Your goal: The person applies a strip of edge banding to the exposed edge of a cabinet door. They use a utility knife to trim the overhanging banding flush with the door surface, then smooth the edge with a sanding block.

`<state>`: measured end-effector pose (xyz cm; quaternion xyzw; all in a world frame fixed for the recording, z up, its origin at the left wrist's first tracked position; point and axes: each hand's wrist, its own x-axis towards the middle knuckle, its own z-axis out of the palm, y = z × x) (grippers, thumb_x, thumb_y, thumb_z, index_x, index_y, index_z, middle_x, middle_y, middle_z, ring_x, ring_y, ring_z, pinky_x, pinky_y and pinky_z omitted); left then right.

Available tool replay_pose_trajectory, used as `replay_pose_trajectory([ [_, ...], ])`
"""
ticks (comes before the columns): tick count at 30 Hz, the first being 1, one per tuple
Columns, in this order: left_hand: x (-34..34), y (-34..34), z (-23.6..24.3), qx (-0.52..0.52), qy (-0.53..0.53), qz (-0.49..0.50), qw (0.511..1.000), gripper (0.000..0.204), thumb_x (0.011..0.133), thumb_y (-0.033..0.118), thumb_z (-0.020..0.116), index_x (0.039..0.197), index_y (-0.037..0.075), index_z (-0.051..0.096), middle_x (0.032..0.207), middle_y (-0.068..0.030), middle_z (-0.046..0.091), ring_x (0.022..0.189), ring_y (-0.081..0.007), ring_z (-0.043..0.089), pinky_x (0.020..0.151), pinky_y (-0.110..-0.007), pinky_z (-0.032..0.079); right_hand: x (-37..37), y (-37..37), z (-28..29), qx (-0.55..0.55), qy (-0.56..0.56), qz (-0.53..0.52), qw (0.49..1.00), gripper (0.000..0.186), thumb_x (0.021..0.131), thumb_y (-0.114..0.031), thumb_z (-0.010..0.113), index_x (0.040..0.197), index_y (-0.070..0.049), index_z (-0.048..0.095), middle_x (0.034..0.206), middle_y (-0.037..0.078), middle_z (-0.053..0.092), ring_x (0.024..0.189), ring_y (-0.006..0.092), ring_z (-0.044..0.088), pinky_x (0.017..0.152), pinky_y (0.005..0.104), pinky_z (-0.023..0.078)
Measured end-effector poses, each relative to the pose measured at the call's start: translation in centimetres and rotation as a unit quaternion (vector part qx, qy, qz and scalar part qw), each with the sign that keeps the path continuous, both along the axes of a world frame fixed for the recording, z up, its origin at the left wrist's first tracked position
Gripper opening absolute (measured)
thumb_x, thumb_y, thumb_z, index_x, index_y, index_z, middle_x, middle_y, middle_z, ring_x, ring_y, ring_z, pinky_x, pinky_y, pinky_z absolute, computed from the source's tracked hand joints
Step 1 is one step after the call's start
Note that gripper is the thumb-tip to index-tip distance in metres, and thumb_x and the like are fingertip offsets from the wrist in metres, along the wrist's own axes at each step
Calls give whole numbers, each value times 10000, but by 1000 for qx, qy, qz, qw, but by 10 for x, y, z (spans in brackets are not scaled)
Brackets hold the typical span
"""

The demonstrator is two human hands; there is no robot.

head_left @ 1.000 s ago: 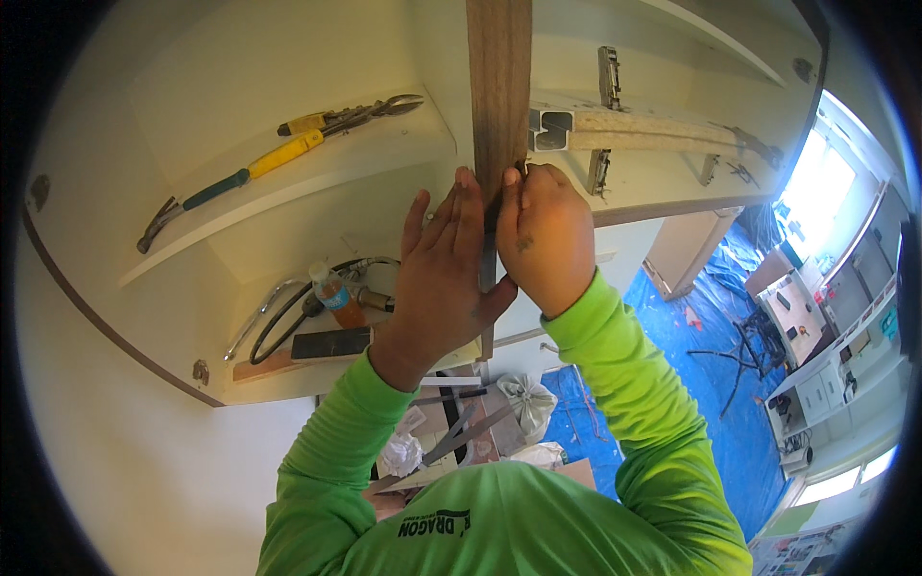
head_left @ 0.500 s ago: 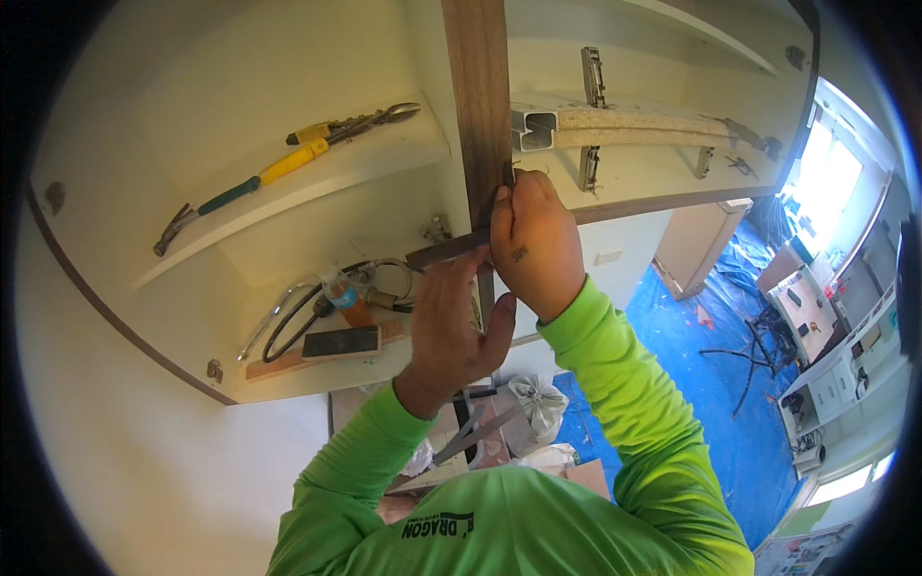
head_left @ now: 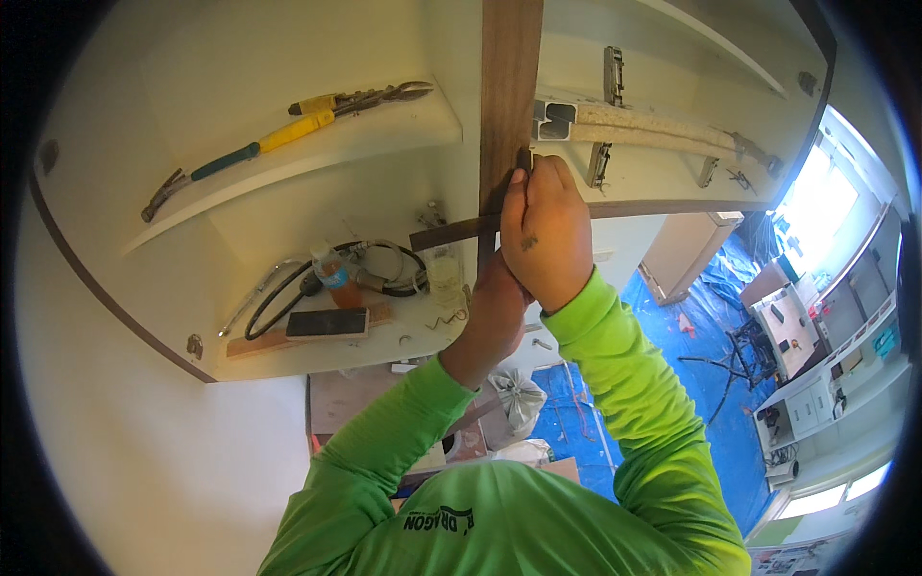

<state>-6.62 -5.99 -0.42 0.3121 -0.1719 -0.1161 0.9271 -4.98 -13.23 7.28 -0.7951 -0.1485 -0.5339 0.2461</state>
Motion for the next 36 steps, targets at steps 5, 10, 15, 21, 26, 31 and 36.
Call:
replay_pose_trajectory([
  [5, 26, -13, -26, 287, -455, 392, 746, 328, 1005, 202, 657, 1308, 77, 638, 1239, -80, 708, 1157, -246, 669, 970, -383, 536, 4, 5, 2, 30, -27, 0, 999, 170, 1022, -51, 550, 886, 47, 524, 848, 253, 555, 753, 484, 555, 666, 532, 464],
  [10, 29, -19, -32, 204, -316, 239, 895, 404, 878, 168, 768, 1261, 82, 672, 1213, -101, 710, 1135, -291, 663, 954, -419, 527, 2, 8, 3, 8, 12, -31, 999, 146, 1006, -64, 547, 953, 71, 534, 922, 283, 577, 767, 494, 602, 683, 540, 528],
  [15, 38, -29, -45, 143, -247, 184, 941, 377, 895, 174, 759, 1249, 80, 670, 1179, -96, 713, 1104, -288, 669, 935, -425, 529, 5, 11, 4, 23, -18, -34, 999, 204, 1021, -61, 564, 857, 49, 516, 807, 263, 546, 721, 496, 553, 641, 536, 457],
  [21, 30, -25, -26, 116, -217, 154, 957, 358, 884, 174, 760, 1215, 71, 670, 1160, -119, 711, 1076, -306, 677, 890, -409, 546, 6, 9, 8, -3, 13, -58, 998, 152, 992, -67, 562, 940, 73, 534, 887, 295, 581, 750, 499, 600, 673, 549, 521],
  [26, 36, -34, -29, -94, -39, -1, 995, 335, 905, 150, 724, 1222, 64, 660, 1150, -128, 712, 1022, -310, 698, 858, -406, 558, 8, 10, 13, 11, -18, -65, 998, 232, 1022, -80, 568, 830, 45, 530, 790, 281, 552, 731, 513, 551, 657, 561, 452],
  [31, 29, -37, -18, 10, -117, 105, 987, 294, 1008, 213, 634, 1270, 78, 632, 1164, -94, 714, 1007, -267, 711, 841, -392, 572, 11, 6, 14, -4, -3, -57, 998, 183, 1003, -94, 572, 902, 58, 547, 864, 291, 591, 760, 500, 596, 680, 559, 501],
  [36, 19, -30, 2, -89, 75, -16, 993, 329, 1107, 325, 509, 1307, 81, 598, 1165, -67, 692, 1025, -195, 704, 837, -366, 580, -3, 1, 12, 33, 76, -9, 997, 245, 1036, -156, 560, 1102, 78, 593, 918, 290, 617, 821, 486, 619, 734, 548, 515],
])
